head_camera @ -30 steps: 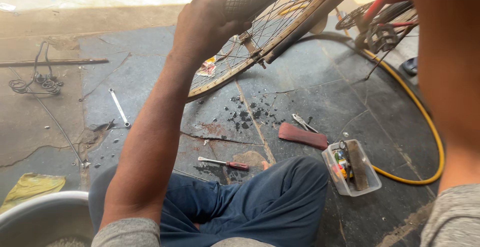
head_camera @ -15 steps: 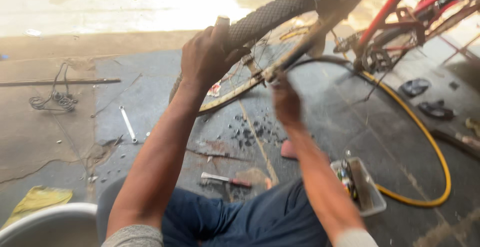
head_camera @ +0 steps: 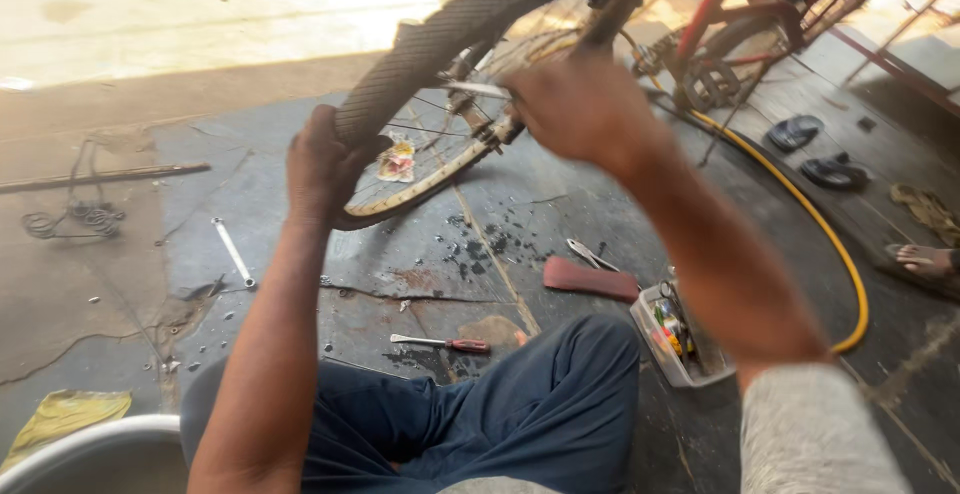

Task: The person removes the inner tube from a bicycle tire using a tire lever and their hands. They then inspect the removed inner tube and search through a container of small parts.

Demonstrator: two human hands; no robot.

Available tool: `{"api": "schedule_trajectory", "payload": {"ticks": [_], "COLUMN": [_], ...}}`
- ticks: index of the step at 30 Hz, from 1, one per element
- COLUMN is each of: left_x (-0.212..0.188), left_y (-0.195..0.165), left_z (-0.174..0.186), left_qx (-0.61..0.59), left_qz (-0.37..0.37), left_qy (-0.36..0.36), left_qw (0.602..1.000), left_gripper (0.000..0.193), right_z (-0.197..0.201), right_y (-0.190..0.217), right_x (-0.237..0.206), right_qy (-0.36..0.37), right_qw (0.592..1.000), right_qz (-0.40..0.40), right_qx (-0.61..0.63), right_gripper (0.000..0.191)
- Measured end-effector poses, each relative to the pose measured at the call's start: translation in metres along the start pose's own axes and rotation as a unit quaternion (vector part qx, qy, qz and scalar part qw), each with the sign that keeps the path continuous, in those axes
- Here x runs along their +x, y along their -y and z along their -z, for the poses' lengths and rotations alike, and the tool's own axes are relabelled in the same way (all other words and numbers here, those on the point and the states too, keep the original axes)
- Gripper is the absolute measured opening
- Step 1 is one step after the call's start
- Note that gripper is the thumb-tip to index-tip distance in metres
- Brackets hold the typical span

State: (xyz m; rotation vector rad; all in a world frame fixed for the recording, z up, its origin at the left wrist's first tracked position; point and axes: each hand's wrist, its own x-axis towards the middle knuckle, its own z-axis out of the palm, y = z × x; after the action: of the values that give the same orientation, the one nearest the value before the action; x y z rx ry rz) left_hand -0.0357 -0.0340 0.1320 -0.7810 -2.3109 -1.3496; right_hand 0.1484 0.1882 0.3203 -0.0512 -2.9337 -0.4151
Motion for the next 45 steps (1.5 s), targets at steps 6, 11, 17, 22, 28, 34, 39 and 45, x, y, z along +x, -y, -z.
{"api": "schedule_trajectory", "payload": {"ticks": [6, 11, 17, 22, 28, 34, 39, 45], "left_x": [0.008, 0.021, 0.017, 0.004, -0.017, -0.021, -0.004, -0.007], "left_y": [-0.01, -0.002, 0.009, 0.019, 0.039, 0.052, 0.066, 0.075], "left_z": [0.03, 0.036, 0.021, 0.004, -0.01, -0.007, 0.0, 0.006], "left_qx": [-0.053, -0.102, -0.025, -0.032, -0.072, -0.112, -0.104, -0.161], "left_qz": [0.024, 0.001, 0.03, 0.001, 0.018, 0.045, -0.083, 0.029], "left_qy": [0.098, 0.133, 0.05, -0.031, -0.087, -0.015, 0.051, 0.129], "left_qw": [0.994, 0.986, 0.998, 0.999, 0.993, 0.993, 0.99, 0.978], "left_gripper": [0.047, 0.042, 0.054, 0.058, 0.053, 0.052, 0.048, 0.055], "right_z": [0.062, 0.051, -0.162, -0.26, -0.096, 0.041, 0.046, -0.028], "right_y": [0.021, 0.048, 0.05, 0.062, 0.06, 0.123, 0.186, 0.219], "right_x": [0.062, 0.089, -0.01, -0.045, -0.012, 0.053, 0.097, 0.057], "right_qy": [-0.316, -0.262, -0.295, -0.154, 0.051, 0.131, 0.148, 0.078], "right_qw": [0.866, 0.903, 0.955, 0.933, 0.987, 0.98, 0.951, 0.964], "right_qz": [0.306, 0.275, -0.021, -0.067, -0.001, 0.079, 0.122, 0.15], "right_qx": [-0.239, -0.203, 0.018, 0.317, 0.155, -0.13, -0.243, -0.205], "right_gripper": [0.002, 0.005, 0.015, 0.027, 0.027, 0.02, 0.028, 0.016]}}
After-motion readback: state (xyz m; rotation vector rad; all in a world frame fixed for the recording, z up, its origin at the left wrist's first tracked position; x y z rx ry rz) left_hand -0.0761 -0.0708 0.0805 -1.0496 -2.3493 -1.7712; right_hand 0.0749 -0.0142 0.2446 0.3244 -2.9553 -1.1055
